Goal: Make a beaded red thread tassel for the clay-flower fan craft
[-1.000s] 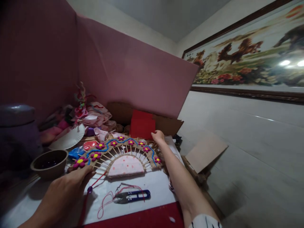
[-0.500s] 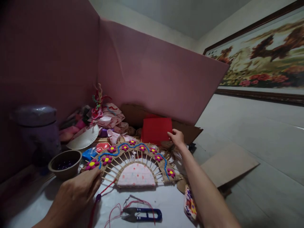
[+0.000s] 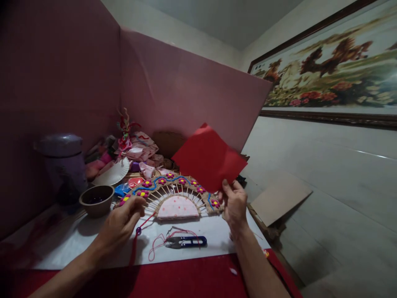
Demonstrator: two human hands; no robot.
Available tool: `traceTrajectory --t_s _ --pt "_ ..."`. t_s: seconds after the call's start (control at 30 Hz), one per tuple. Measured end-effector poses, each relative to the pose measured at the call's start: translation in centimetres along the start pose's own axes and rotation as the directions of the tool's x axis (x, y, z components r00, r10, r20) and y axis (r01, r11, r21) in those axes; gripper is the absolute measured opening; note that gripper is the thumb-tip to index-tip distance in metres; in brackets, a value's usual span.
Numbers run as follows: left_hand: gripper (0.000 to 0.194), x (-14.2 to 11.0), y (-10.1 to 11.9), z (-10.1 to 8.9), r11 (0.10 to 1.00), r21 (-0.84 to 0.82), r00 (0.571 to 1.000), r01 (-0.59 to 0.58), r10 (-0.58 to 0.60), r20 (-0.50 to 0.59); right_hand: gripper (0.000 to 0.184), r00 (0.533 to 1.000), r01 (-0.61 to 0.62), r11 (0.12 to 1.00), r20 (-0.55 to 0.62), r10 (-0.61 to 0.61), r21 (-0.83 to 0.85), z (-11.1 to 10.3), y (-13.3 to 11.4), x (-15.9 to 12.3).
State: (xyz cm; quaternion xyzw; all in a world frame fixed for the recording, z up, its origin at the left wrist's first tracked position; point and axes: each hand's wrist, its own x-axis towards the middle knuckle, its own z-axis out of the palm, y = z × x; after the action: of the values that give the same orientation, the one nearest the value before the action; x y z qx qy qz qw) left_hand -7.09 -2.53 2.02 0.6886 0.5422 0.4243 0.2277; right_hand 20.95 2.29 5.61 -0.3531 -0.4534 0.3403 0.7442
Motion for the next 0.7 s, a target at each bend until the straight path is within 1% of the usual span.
traceTrajectory --t_s 0.03,0.07,0.1,0.13,0.17,0.2,0.23,0.3,0.37,0.4,0.5,0.57,0.6,0.63,0.7 --pt "0.028 0.0 0.2 -0.1 0.981 -0.195 0.999 0.017 -0.008 0.047 0.029 0.998 -0.040 0.999 0.052 0.039 0.002 0.0 0.5 -1.1" --pt "0.034 0.0 0.4 -0.2 0.923 -0.381 0.995 0.051 -0.014 0.099 0.028 0.989 -0.086 0.996 0.119 0.087 -0.012 0.0 1.0 -2.0" --pt "0.040 -0.1 0.6 -0.3 0.842 -0.532 0.989 0.094 -0.016 0.150 0.027 0.972 -0.126 0.991 0.196 0.132 -0.044 0.0 1.5 -2.9" --pt "0.046 -0.1 0.7 -0.3 0.756 -0.640 0.980 0.137 -0.011 0.197 0.027 0.951 -0.154 0.984 0.259 0.171 -0.085 -0.1 2.0 -3.6" --pt "0.051 -0.2 0.8 -0.2 0.683 -0.709 0.972 0.176 -0.004 0.237 0.026 0.930 -0.172 0.977 0.305 0.204 -0.128 -0.1 2.4 -4.3" --pt "0.055 -0.2 0.8 -0.1 0.635 -0.745 0.963 0.207 0.004 0.271 0.025 0.912 -0.185 0.968 0.336 0.234 -0.170 -0.2 2.9 -4.9" --pt "0.057 -0.2 0.8 0.0 0.610 -0.759 0.953 0.228 0.017 0.301 0.025 0.900 -0.192 0.958 0.351 0.258 -0.211 -0.1 3.4 -5.3" --pt "0.057 -0.2 0.5 0.2 0.608 -0.752 0.936 0.255 0.042 0.351 0.026 0.893 -0.183 0.942 0.354 0.279 -0.280 0.0 4.2 -6.0" --pt "0.055 -0.1 0.1 0.4 0.626 -0.740 0.930 0.245 0.065 0.363 0.026 0.905 -0.135 0.937 0.344 0.249 -0.323 0.2 4.8 -6.5" --pt "0.057 -0.1 -0.2 0.5 0.629 -0.741 0.927 0.233 0.087 0.365 0.024 0.915 -0.104 0.936 0.337 0.223 -0.337 0.3 5.1 -6.6" --pt "0.080 0.1 -0.7 0.6 0.598 -0.773 0.897 0.210 0.198 0.397 0.020 0.938 -0.011 0.924 0.315 0.142 -0.383 0.5 5.7 -7.0" --pt "0.094 0.0 -0.6 0.5 0.572 -0.793 0.869 0.209 0.263 0.419 0.020 0.948 0.021 0.903 0.296 0.119 -0.428 0.5 5.8 -7.2" --pt "0.097 -0.1 -0.4 0.4 0.568 -0.795 0.857 0.211 0.284 0.430 0.021 0.952 0.032 0.896 0.287 0.108 -0.443 0.5 5.8 -7.3" --pt "0.099 -0.4 -0.1 0.3 0.578 -0.787 0.845 0.215 0.293 0.446 0.021 0.956 0.043 0.891 0.277 0.095 -0.452 0.5 5.8 -7.3" --pt "0.096 -0.9 0.5 0.2 0.644 -0.736 0.838 0.210 0.270 0.475 0.021 0.965 0.070 0.888 0.257 0.056 -0.454 0.5 5.6 -7.2"
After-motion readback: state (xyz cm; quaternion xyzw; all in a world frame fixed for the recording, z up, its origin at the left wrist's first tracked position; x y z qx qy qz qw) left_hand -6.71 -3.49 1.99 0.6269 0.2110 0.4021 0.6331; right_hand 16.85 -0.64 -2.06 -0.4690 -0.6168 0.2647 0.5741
